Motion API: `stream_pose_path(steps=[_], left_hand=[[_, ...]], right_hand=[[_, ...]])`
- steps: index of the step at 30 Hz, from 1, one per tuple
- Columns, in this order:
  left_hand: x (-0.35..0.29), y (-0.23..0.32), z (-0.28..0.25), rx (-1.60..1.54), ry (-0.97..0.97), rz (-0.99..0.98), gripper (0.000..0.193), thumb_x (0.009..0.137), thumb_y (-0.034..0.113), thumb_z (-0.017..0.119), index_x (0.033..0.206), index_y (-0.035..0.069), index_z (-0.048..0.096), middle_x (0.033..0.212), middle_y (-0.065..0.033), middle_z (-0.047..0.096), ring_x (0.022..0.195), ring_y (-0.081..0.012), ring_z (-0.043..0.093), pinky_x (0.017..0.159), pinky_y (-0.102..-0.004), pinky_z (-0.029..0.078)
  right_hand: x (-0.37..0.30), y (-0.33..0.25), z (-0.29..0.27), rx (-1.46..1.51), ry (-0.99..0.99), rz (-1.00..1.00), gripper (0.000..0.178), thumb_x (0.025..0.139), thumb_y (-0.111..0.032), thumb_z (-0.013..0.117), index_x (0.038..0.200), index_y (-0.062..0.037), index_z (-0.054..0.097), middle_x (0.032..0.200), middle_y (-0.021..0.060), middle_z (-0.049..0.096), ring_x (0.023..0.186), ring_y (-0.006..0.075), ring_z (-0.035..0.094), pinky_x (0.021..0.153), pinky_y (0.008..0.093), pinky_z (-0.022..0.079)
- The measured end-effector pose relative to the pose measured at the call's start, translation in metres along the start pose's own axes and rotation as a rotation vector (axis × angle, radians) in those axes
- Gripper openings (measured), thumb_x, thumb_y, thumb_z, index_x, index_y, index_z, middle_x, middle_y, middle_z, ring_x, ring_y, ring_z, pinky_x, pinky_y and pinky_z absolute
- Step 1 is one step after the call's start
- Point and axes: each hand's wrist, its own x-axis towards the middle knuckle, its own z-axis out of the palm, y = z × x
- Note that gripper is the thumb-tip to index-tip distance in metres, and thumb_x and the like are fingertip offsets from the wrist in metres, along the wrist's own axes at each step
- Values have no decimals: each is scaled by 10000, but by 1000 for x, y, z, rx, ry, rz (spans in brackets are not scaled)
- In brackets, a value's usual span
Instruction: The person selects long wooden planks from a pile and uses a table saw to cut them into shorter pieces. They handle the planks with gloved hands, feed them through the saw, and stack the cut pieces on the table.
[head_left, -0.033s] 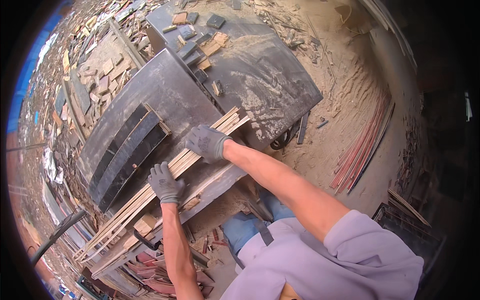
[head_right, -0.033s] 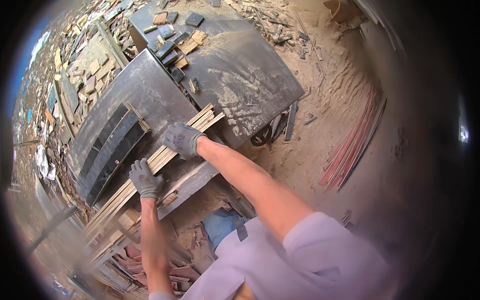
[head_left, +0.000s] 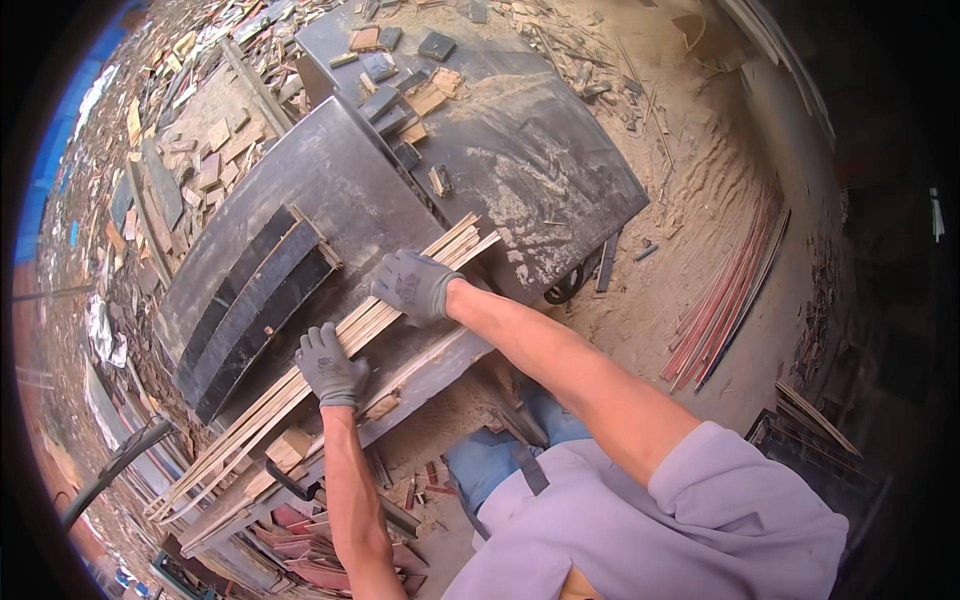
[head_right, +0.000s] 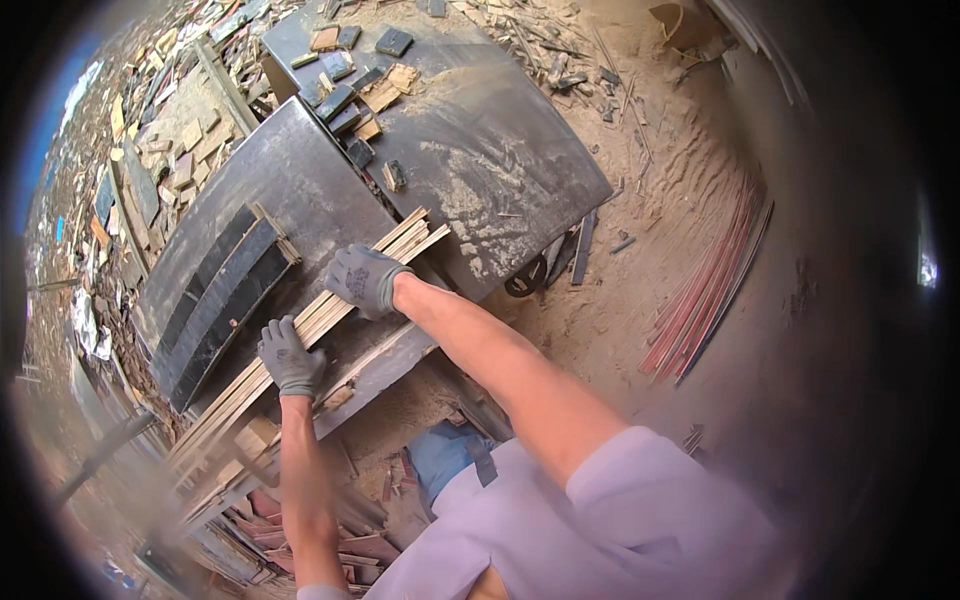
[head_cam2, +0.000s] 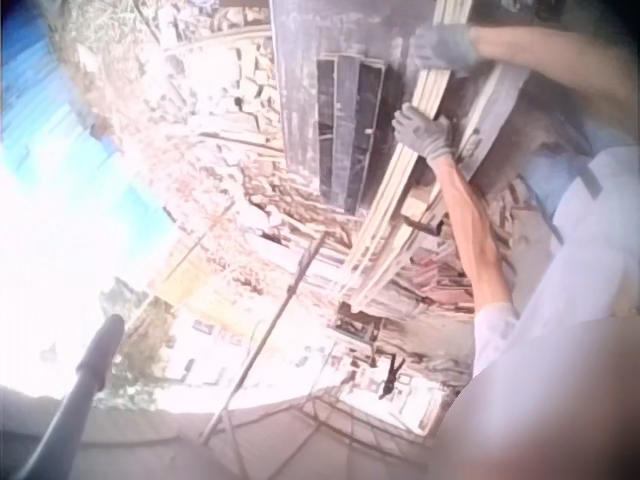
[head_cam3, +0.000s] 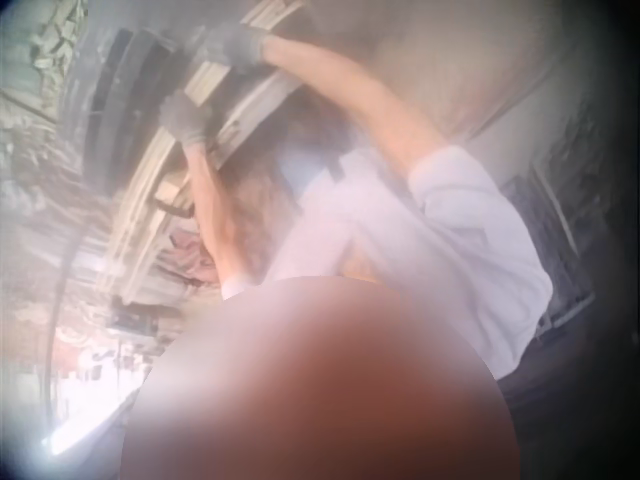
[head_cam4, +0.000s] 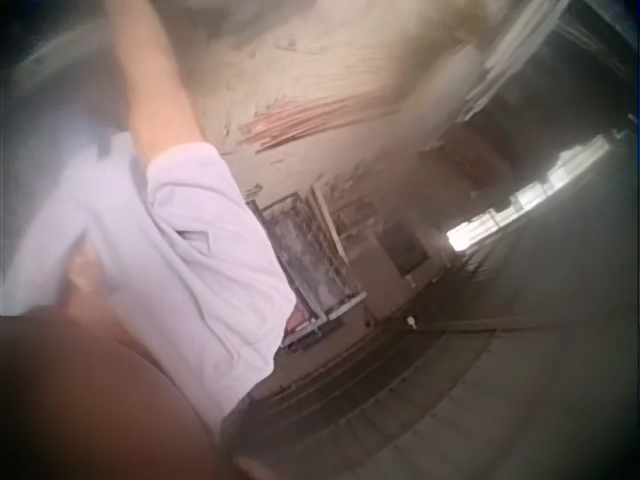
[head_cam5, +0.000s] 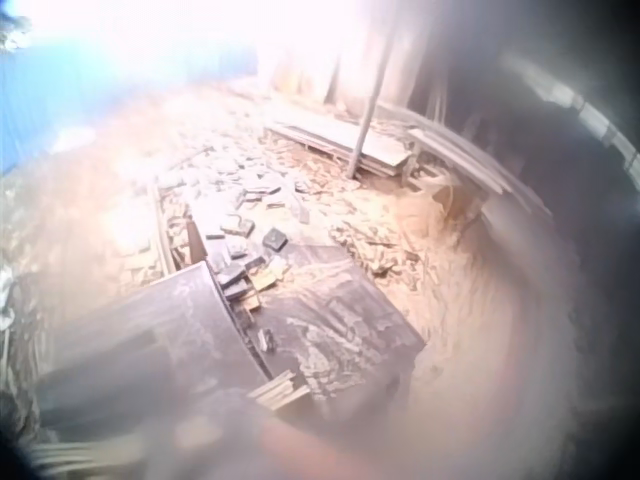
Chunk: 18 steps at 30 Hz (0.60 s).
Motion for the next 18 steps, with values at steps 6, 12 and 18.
stream_pose_path(steps=[6,12,18], left_hand=[[-2,2,9,46,37,-8,673,587,253,858,1166,118,542,1110,-101,555,1081,-316,558,932,-462,452],[-5,1,16,66,109,-3,643,586,232,842,1145,124,545,1100,-92,555,1078,-310,560,919,-458,458],[-3,0,21,55,149,23,597,587,227,817,1111,116,553,1076,-95,550,1061,-317,557,909,-454,462]], right_hand=[[-6,-5,3,-95,25,-3,543,767,-390,802,1192,-96,637,1154,96,651,1101,283,605,938,431,474],[-4,-5,4,-145,1,-66,498,792,-375,767,1159,-65,635,1122,104,632,1070,280,587,912,419,462],[-3,-1,7,-170,-14,-93,500,806,-375,768,1159,-47,634,1106,109,639,1049,275,604,884,409,476]])
